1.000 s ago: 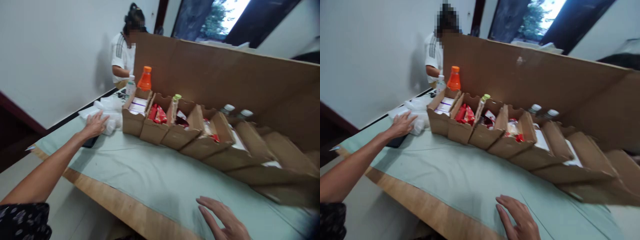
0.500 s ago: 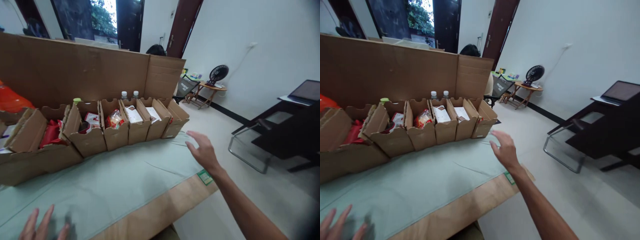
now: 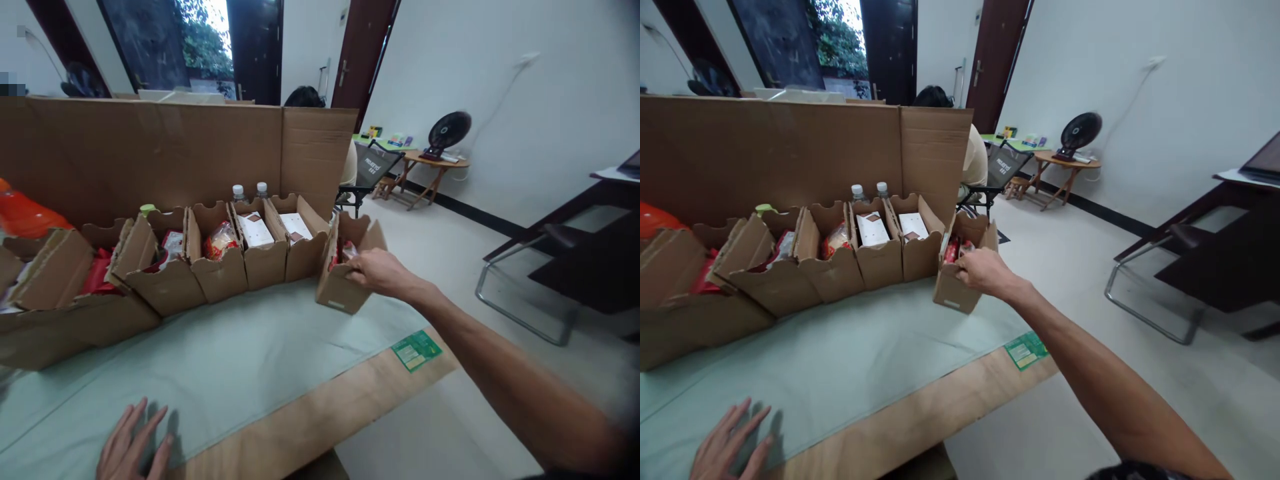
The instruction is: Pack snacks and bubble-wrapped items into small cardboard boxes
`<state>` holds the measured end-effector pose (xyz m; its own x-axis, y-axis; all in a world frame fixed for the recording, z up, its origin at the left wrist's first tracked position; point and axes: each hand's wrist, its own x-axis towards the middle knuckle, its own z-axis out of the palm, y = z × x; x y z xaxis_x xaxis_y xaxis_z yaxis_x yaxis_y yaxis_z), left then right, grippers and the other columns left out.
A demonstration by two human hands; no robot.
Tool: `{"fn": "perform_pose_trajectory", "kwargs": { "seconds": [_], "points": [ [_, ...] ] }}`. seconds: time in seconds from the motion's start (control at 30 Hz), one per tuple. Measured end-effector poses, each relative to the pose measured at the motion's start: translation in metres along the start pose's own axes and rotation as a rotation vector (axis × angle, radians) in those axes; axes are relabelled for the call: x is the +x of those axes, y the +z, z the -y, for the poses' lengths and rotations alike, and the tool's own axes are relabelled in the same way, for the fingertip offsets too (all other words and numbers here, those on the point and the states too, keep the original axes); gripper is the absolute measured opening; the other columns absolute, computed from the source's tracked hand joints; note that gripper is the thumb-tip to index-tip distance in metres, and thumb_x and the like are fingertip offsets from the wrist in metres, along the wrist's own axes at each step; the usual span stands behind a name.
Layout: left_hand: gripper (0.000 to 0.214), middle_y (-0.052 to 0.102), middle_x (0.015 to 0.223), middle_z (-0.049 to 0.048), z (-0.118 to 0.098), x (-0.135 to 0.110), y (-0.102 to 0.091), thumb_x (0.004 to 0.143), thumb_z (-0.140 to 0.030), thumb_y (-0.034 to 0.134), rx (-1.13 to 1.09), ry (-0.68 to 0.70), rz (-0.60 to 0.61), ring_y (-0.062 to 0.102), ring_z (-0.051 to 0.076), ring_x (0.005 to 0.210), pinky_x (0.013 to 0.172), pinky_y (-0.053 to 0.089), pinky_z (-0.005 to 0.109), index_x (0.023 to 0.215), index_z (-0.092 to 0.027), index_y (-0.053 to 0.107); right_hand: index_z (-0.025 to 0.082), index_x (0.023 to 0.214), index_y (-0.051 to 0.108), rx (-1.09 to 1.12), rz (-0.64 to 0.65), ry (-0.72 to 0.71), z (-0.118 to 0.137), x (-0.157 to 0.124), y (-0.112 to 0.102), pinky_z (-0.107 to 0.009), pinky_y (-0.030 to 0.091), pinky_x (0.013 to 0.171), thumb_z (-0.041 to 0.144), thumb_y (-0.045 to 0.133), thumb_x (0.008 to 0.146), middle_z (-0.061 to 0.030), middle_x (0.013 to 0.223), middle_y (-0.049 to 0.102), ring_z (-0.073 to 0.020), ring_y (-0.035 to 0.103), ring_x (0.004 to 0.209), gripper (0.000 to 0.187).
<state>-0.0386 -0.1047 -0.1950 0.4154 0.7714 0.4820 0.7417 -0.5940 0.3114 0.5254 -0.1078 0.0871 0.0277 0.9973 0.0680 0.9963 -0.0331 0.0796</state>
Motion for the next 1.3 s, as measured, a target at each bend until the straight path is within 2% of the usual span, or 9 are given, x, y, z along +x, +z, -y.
{"fn": "perform_pose_trajectory", "kwargs": {
  "seconds": [0.17,0.3,0.43,0.57,0.63,0.73,0.83,1.1,1.3],
  "points": [
    [0.034,0.062,0.142,0.0096,-0.075,0.045,-0.010,0.091,-0.027,0.062,-0.149,-0.001,-0.050,0.057,0.035,0.135,0.101,0.057,0.056,0.125,-0.032,0.066,0.021,0.062,0.072,0.068,0.059,-0.108,0.070,0.011,-0.018,-0.029,0.037,0.053,0.017,0.065,0.079,-0.0056,0.068,0.074,-0.0180,0.064,0.062,0.018],
    [0.028,0.060,0.145,0.0108,-0.141,0.087,-0.011,0.095,-0.025,0.057,-0.317,0.020,-0.082,0.055,0.032,0.138,0.107,0.053,0.055,0.120,-0.028,0.068,0.020,0.077,0.076,0.283,0.022,-0.197,0.123,0.027,-0.040,-0.027,0.048,0.064,0.020,0.053,0.092,-0.0035,0.077,0.077,-0.0169,0.069,0.072,0.027],
    [0.043,0.052,0.153,0.0128,-0.177,0.112,-0.004,0.096,-0.025,0.055,-0.443,-0.005,0.035,0.051,0.031,0.142,0.111,0.050,0.056,0.138,-0.028,0.058,0.022,0.105,0.076,0.811,-0.395,-0.145,0.118,-0.005,-0.050,-0.034,0.054,0.089,0.034,0.052,0.098,-0.0042,0.106,0.079,-0.0203,0.072,0.097,0.028],
    [0.072,0.044,0.160,0.0168,-0.190,0.130,0.017,0.092,-0.027,0.059,-0.530,-0.080,0.141,0.046,0.033,0.147,0.116,0.045,0.056,0.158,-0.025,0.032,0.023,0.110,0.075,0.910,-0.924,0.375,0.059,-0.057,0.004,-0.042,0.048,0.104,0.041,0.064,0.092,-0.0113,0.123,0.075,-0.0268,0.066,0.119,0.028],
    [0.082,0.039,0.163,0.0180,-0.196,0.142,0.031,0.089,-0.031,0.063,-0.583,-0.098,0.159,0.041,0.035,0.150,0.119,0.040,0.058,0.161,-0.024,0.024,0.021,0.113,0.073,1.049,-0.898,0.530,0.035,-0.069,0.051,-0.043,0.053,0.094,0.049,0.057,0.094,-0.0174,0.124,0.074,-0.0291,0.067,0.118,0.037],
    [0.084,0.039,0.163,0.0184,-0.207,0.164,0.048,0.087,-0.034,0.065,-0.701,-0.106,0.181,0.038,0.036,0.151,0.120,0.037,0.058,0.160,-0.022,0.026,0.020,0.108,0.073,1.178,-0.697,0.535,0.028,-0.064,0.118,-0.041,0.059,0.073,0.062,0.042,0.095,-0.0182,0.112,0.078,-0.0300,0.074,0.098,0.054],
    [0.071,0.053,0.151,0.0165,-0.213,0.183,0.052,0.089,-0.027,0.058,-0.783,-0.173,0.159,0.049,0.032,0.142,0.117,0.042,0.052,0.155,-0.020,0.036,0.020,0.120,0.069,1.299,-0.599,0.525,0.047,-0.049,0.156,-0.042,0.059,0.081,0.066,0.038,0.096,-0.0150,0.124,0.074,-0.0281,0.073,0.108,0.060],
    [0.042,0.069,0.119,0.0098,-0.181,0.205,0.032,0.088,-0.025,0.053,-0.740,-0.345,0.163,0.066,0.024,0.104,0.094,0.056,0.042,0.130,-0.018,0.056,0.023,0.141,0.058,1.339,-0.452,0.349,0.079,-0.038,0.160,-0.045,0.051,0.107,0.055,0.041,0.102,-0.0120,0.144,0.063,-0.0268,0.058,0.134,0.053],
    [0.064,0.060,0.144,0.0146,-0.170,0.202,0.033,0.090,-0.024,0.050,-0.704,-0.320,0.186,0.060,0.027,0.127,0.107,0.051,0.047,0.153,-0.018,0.040,0.025,0.137,0.060,1.234,-0.436,0.356,0.083,-0.038,0.166,-0.045,0.055,0.101,0.052,0.046,0.100,-0.0130,0.139,0.066,-0.0303,0.064,0.125,0.048]
  ]
}}
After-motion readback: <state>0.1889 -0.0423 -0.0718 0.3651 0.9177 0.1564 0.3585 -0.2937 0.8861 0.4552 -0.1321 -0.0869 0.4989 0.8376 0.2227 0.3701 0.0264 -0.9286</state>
